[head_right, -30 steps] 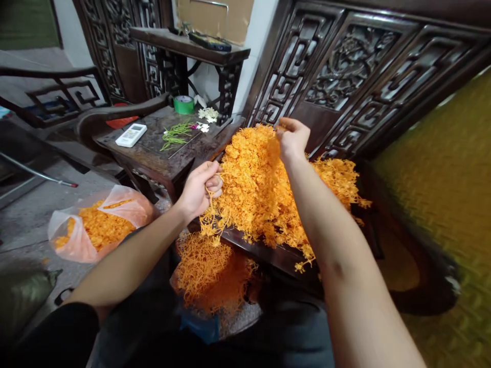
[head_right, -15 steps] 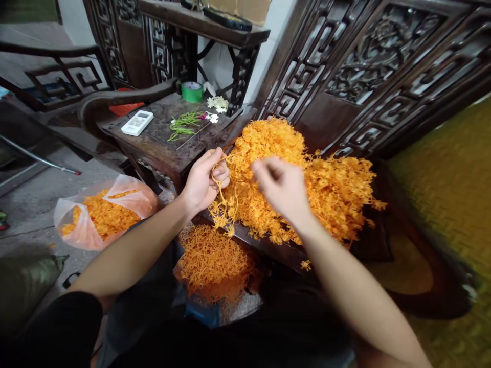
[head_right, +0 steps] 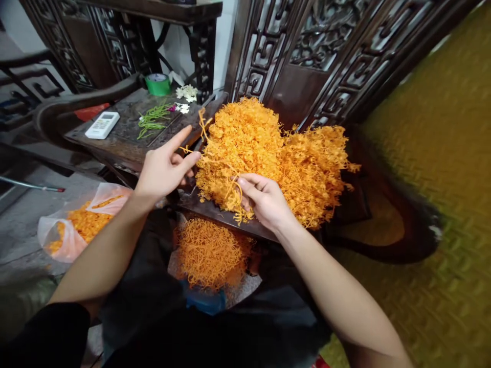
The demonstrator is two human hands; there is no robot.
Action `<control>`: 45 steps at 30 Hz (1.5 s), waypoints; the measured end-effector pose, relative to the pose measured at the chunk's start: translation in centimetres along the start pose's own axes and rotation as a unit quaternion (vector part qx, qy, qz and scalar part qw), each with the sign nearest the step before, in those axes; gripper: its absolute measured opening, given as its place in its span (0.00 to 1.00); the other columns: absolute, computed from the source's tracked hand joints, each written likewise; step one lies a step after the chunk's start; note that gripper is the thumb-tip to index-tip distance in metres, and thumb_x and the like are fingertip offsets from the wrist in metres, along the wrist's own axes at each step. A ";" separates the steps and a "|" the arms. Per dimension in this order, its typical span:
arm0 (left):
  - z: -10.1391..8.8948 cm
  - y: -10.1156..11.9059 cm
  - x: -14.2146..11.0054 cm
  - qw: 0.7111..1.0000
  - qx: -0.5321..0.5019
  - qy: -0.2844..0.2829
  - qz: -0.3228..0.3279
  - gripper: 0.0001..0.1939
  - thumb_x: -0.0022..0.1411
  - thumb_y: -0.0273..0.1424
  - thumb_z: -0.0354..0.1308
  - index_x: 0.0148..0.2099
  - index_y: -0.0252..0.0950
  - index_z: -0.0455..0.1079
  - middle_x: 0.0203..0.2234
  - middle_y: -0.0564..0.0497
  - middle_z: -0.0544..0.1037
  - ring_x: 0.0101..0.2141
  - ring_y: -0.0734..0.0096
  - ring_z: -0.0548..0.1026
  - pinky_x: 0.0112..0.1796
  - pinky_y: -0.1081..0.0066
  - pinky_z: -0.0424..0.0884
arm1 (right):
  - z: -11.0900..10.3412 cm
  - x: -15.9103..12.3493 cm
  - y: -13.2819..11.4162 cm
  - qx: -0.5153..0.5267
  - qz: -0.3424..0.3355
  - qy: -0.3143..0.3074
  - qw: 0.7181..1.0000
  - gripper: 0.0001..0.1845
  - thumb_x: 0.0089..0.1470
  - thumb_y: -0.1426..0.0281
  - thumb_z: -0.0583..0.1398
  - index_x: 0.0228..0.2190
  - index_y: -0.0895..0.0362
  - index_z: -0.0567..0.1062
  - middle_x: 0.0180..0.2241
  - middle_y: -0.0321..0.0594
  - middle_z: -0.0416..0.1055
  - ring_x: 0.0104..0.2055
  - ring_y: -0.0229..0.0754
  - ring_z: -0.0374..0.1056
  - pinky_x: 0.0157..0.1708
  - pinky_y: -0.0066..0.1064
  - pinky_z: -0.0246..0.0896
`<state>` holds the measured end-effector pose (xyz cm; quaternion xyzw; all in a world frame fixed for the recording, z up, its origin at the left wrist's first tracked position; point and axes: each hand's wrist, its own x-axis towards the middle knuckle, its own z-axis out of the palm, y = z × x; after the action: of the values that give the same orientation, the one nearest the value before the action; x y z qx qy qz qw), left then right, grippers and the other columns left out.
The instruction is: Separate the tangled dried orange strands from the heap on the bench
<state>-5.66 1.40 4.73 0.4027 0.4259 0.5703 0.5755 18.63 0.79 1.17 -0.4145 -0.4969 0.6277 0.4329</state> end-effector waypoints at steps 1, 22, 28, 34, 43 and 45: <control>0.0 0.3 -0.4 1.000 0.016 -0.009 -0.005 0.26 0.56 0.26 0.71 0.58 0.40 0.77 0.14 0.60 0.69 0.14 0.78 0.61 0.19 0.77 0.54 | -0.1 0.0 0.0 -0.002 -0.004 0.020 1.000 0.19 0.46 0.54 0.75 0.32 0.54 0.81 0.19 0.30 0.64 0.16 0.30 0.53 0.15 0.26 0.46; 1.4 -3.0 -0.3 0.988 0.074 -0.114 -0.073 0.17 0.56 0.36 0.74 0.44 0.33 0.76 0.43 0.43 0.81 0.41 0.70 0.78 0.39 0.73 0.74 | -2.7 -0.1 1.3 -0.312 -0.363 0.084 0.874 0.06 0.50 0.65 0.74 0.33 0.47 0.86 0.49 0.44 0.79 0.51 0.55 0.76 0.52 0.49 0.76; 3.7 -4.5 -1.7 0.963 0.025 -0.247 -0.105 0.29 0.48 0.34 0.78 0.51 0.33 0.72 0.40 0.45 0.80 0.33 0.70 0.78 0.35 0.69 0.73 | -1.3 -0.5 2.2 -0.294 -0.416 0.053 0.859 0.11 0.48 0.66 0.73 0.37 0.48 0.86 0.51 0.46 0.79 0.52 0.56 0.76 0.52 0.50 0.75; 4.0 -6.1 -2.1 0.963 0.202 -0.174 -0.046 0.22 0.53 0.37 0.75 0.42 0.36 0.68 0.22 0.60 0.67 0.20 0.78 0.64 0.22 0.72 0.58 | -0.1 -0.6 2.4 -0.230 -0.301 0.124 0.917 0.19 0.60 0.66 0.66 0.53 0.47 0.81 0.52 0.42 0.79 0.52 0.50 0.77 0.54 0.46 0.74; 2.4 -6.0 -2.1 0.858 0.424 -0.274 0.094 0.28 0.57 0.42 0.73 0.56 0.35 0.76 0.42 0.44 0.82 0.40 0.59 0.79 0.43 0.62 0.72 | -0.7 0.5 2.0 0.038 -0.087 0.118 0.988 0.24 0.48 0.62 0.76 0.47 0.49 0.82 0.38 0.38 0.82 0.33 0.44 0.79 0.36 0.38 0.79; 1.9 -5.2 -1.5 0.884 0.392 -0.250 0.045 0.30 0.59 0.48 0.71 0.57 0.34 0.76 0.49 0.39 0.82 0.47 0.55 0.80 0.48 0.60 0.73 | -1.1 0.5 2.0 0.028 -0.105 0.093 0.990 0.27 0.45 0.64 0.77 0.48 0.49 0.81 0.42 0.39 0.82 0.34 0.42 0.79 0.37 0.36 0.79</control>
<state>-2.24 -0.19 0.38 0.7432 0.4384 0.2629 0.4317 19.27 1.28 -0.99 -0.4039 -0.4778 0.5511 0.5521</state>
